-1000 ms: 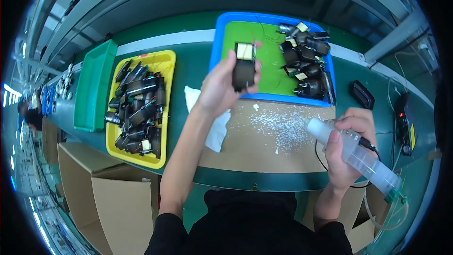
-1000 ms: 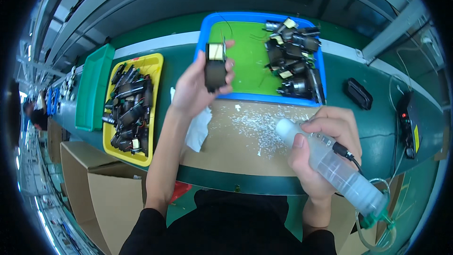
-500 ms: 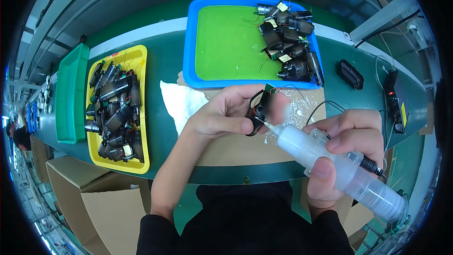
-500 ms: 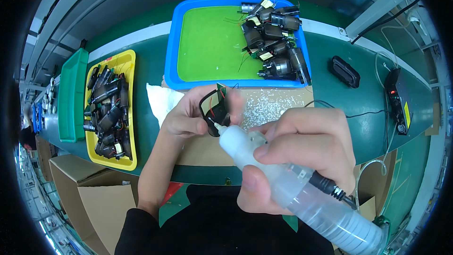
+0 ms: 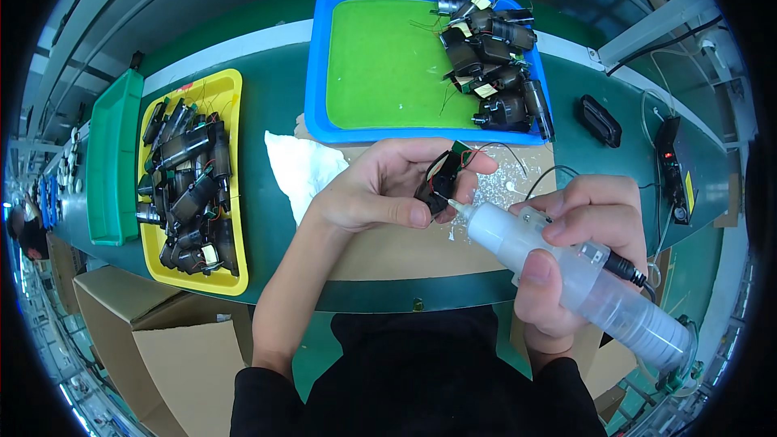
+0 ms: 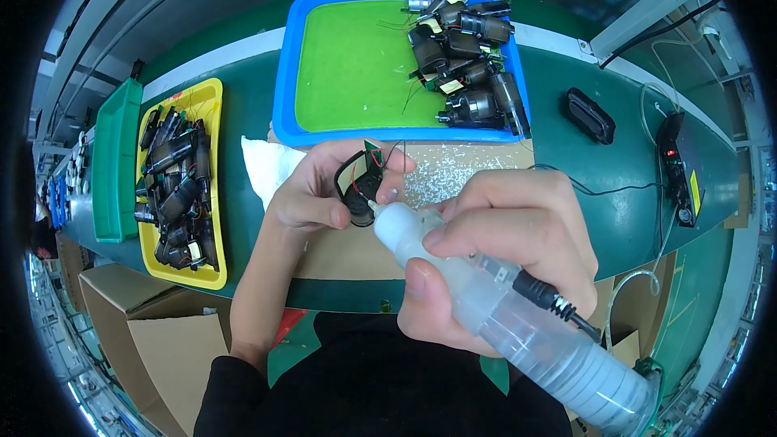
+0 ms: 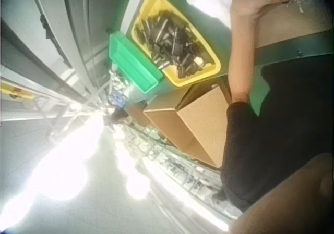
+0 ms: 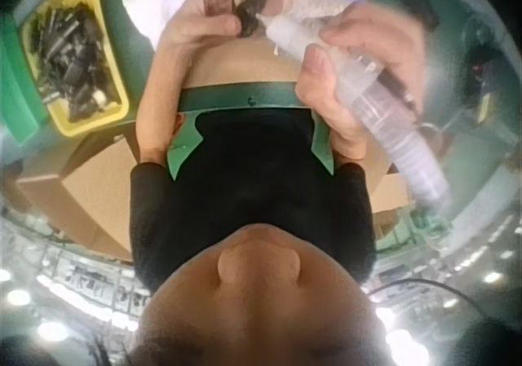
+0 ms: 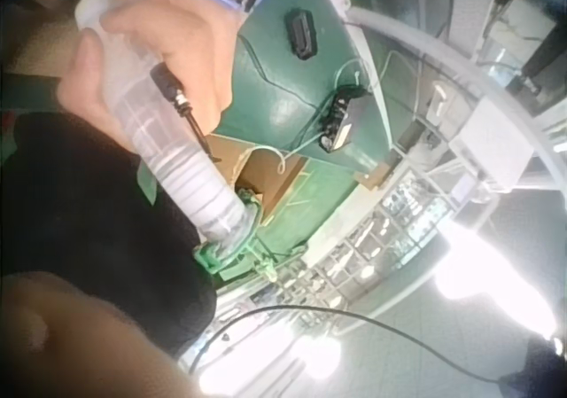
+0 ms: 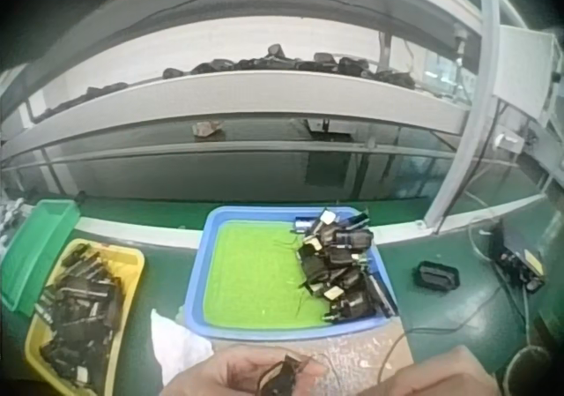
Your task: The person repeatedly picks up small black cylindrical electronic components from a yellow tray and applies a clear liquid from a syringe into the open end of each component. After application, the person places the component into a blue tray. The process is repeated for multiple units throughout the clip.
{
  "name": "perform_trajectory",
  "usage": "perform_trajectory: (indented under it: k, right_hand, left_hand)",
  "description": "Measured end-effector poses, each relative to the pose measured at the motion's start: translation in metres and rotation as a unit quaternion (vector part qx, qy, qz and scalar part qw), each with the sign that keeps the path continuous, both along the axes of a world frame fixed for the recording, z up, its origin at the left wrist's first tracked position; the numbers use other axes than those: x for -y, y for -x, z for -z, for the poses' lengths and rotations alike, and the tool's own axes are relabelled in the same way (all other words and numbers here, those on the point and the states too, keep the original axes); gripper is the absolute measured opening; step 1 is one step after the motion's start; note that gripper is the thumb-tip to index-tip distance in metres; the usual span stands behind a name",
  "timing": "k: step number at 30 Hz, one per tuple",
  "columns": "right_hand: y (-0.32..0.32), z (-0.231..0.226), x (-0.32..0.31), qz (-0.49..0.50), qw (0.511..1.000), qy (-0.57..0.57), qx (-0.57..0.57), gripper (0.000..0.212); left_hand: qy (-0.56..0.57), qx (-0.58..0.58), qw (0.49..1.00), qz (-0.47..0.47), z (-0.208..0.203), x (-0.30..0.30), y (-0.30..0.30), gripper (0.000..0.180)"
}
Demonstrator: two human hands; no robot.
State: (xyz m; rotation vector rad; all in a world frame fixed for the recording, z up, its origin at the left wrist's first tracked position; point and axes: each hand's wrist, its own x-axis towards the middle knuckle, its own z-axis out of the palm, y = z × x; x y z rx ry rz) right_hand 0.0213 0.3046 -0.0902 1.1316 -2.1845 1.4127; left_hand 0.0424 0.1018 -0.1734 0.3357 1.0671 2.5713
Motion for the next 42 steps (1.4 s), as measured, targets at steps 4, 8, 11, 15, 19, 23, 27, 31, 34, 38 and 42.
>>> perform_trajectory:
  k: [4, 8, 11, 15, 19, 23, 27, 31, 34, 38, 42]
  right_hand:
    - [0.0, 0.004, -0.001, -0.004, 1.0, 0.007, -0.001, 0.032]
    - [-0.001, 0.003, 0.001, -0.006, 1.0, 0.013, 0.005, 0.03]
    - [0.0, 0.004, 0.003, -0.002, 1.0, 0.005, -0.002, 0.028]
    - [-0.002, 0.003, 0.004, 0.008, 1.0, 0.002, -0.001, 0.028]
    - [-0.009, 0.001, 0.004, 0.023, 1.0, -0.014, -0.012, 0.029]
    - [-0.015, -0.004, 0.007, 0.015, 0.999, 0.028, 0.004, 0.024]
    - [-0.018, -0.006, 0.008, 0.0, 0.999, 0.036, 0.013, 0.029]
    - [-0.019, -0.012, 0.005, -0.016, 0.999, 0.017, 0.029, 0.031]
    - [-0.014, -0.014, -0.004, -0.051, 0.998, -0.032, 0.013, 0.022]
    - [-0.014, -0.01, 0.001, -0.047, 0.999, -0.017, 0.009, 0.023]
    - [-0.017, -0.009, 0.0, -0.031, 0.999, -0.02, 0.01, 0.022]
  left_hand:
    - [0.009, 0.011, 1.0, 0.0, 0.0, 0.001, -0.001, 0.084]
    - [-0.007, 0.01, 1.0, -0.02, 0.003, -0.002, -0.002, 0.083]
    - [-0.005, -0.001, 1.0, -0.02, 0.004, -0.002, -0.001, 0.081]
    - [0.021, -0.02, 0.999, -0.029, 0.01, -0.001, -0.002, 0.079]
    - [0.028, -0.015, 0.999, -0.018, 0.007, 0.001, -0.002, 0.076]
    - [0.026, -0.022, 0.999, -0.02, 0.006, 0.002, -0.003, 0.076]
    - [0.01, -0.036, 0.999, -0.001, 0.006, 0.005, -0.004, 0.076]
    - [0.04, -0.041, 0.998, 0.018, -0.001, 0.006, -0.003, 0.075]
    - [0.027, -0.055, 0.998, 0.019, 0.0, 0.002, -0.002, 0.074]
    - [0.025, -0.072, 0.997, 0.016, 0.003, 0.002, -0.003, 0.074]
    - [0.041, -0.071, 0.996, 0.027, -0.002, 0.002, -0.001, 0.074]
